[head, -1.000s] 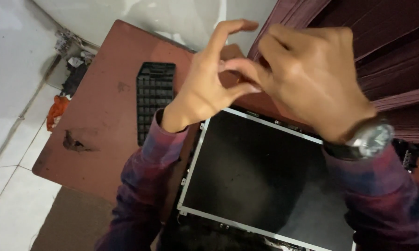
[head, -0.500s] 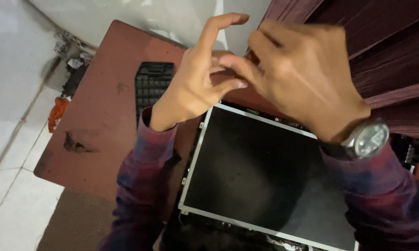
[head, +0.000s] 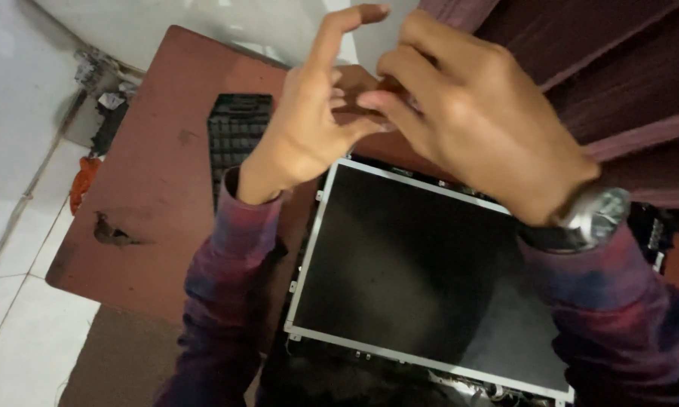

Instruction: The person uses a screwdriver to tighten screws along the edges of a laptop screen bezel. After securing the screws, the person flips the laptop over to show the closed back cover.

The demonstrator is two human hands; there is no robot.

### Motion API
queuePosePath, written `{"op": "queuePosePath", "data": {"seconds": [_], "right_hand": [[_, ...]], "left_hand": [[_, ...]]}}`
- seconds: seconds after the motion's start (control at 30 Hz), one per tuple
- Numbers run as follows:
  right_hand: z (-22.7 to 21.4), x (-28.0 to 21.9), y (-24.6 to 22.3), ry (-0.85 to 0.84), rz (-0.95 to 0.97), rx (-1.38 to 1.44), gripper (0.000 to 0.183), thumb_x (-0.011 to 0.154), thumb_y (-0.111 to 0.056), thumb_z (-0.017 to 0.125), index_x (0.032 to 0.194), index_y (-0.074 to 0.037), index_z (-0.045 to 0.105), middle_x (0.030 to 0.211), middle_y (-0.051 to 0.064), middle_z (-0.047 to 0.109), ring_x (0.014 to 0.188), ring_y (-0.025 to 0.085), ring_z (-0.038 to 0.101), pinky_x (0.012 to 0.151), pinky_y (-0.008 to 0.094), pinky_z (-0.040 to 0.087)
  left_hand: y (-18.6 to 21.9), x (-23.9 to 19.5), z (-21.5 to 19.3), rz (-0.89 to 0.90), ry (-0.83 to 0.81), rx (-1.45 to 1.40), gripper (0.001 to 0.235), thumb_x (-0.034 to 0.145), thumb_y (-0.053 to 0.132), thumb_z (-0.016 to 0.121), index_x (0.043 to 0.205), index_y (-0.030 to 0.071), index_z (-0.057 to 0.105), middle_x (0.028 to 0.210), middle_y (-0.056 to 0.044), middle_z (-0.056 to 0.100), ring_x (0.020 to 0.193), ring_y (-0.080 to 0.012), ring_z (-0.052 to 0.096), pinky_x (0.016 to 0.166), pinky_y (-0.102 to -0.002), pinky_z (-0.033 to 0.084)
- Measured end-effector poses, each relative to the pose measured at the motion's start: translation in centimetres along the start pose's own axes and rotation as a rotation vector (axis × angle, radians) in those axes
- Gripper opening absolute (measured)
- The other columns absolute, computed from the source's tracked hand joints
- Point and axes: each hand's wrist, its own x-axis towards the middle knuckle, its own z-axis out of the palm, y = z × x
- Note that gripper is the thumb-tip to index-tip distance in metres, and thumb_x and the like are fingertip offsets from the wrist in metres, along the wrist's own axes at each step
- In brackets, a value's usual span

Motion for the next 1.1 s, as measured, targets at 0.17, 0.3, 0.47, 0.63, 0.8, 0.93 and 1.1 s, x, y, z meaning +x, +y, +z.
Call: {"op": "queuePosePath", "data": {"seconds": [0.17,0.3,0.47,0.63,0.8,0.93,1.1], "right_hand": [[2.5,-0.8,-0.9,0.141,0.123,0.093,0.025,0.113,-0.010,0.072,0.118,0.012,0.061,0.110,0.023,0.063,0.082,0.032,0.064,0.069,0.043,0.059],[2.6,-3.5,-1.8,0.103,0.317,0.364,0.054,0.114,-0.001,0.062,0.157,-0.002,0.028,0.136,0.026,0.059,0.106,0.033,0.072,0.093,0.044,0.062],[-2.1,-9.8,-5.3,0.400,0.546,0.466,0.045,0.120,-0.004,0.059,0.155,0.001,0.032,0.109,0.020,0.060,0.097,0.028,0.066,0.088,0.037,0.059],[-1.8,-18.2,-6.7,0.298,0.709,0.365,0.054,0.110,0.002,0.055,0.155,0.014,0.028,0.118,0.037,0.062,0.106,0.042,0.069,0.095,0.048,0.060],[-1.0,-19.0,-6.8,0.353,0.665,0.375,0.049,0.111,-0.003,0.054,0.151,0.010,0.029,0.112,0.029,0.064,0.105,0.038,0.070,0.097,0.047,0.063],[-1.7,-19.6,-6.7,0.397,0.664,0.346,0.049,0.111,-0.004,0.055,0.151,0.012,0.031,0.116,0.031,0.065,0.107,0.038,0.070,0.098,0.044,0.062],[-0.7,-20.7,-6.1,0.402,0.684,0.377,0.049,0.111,-0.003,0.057,0.151,0.008,0.031,0.117,0.027,0.063,0.109,0.036,0.070,0.099,0.044,0.064]], "left_hand": [[-1.5,-0.3,-0.3,0.076,-0.031,-0.084,0.081,0.101,-0.013,0.078,0.157,0.012,0.026,0.165,-0.015,0.033,0.111,-0.0243,0.072,0.093,-0.028,0.072],[-1.7,-1.0,-0.7,0.149,-0.179,-0.162,0.086,0.115,0.006,0.075,0.165,0.024,0.008,0.156,-0.018,0.048,0.138,-0.0330,0.075,0.121,-0.045,0.060],[-0.6,-1.9,-1.1,0.300,-0.131,0.161,0.101,0.113,0.026,0.088,0.167,0.024,0.003,0.169,-0.016,0.050,0.159,-0.0333,0.057,0.129,-0.047,0.055],[2.0,-2.7,-1.5,0.311,-0.164,0.197,0.078,0.120,0.025,0.077,0.168,0.026,0.016,0.165,-0.011,0.052,0.154,-0.0313,0.061,0.131,-0.048,0.055],[4.7,-3.1,0.8,0.258,-0.195,0.245,0.068,0.105,0.016,0.083,0.155,0.011,0.037,0.150,-0.014,0.057,0.136,-0.0305,0.062,0.115,-0.044,0.055],[4.6,-4.7,3.8,0.327,-0.213,0.251,0.048,0.099,0.016,0.076,0.134,-0.005,0.052,0.127,-0.020,0.064,0.115,-0.0305,0.066,0.109,-0.046,0.056],[1.5,-9.0,6.8,0.081,-0.333,0.355,0.043,0.101,0.029,0.065,0.135,0.005,0.055,0.118,-0.014,0.058,0.107,-0.0318,0.057,0.097,-0.047,0.048]]}}
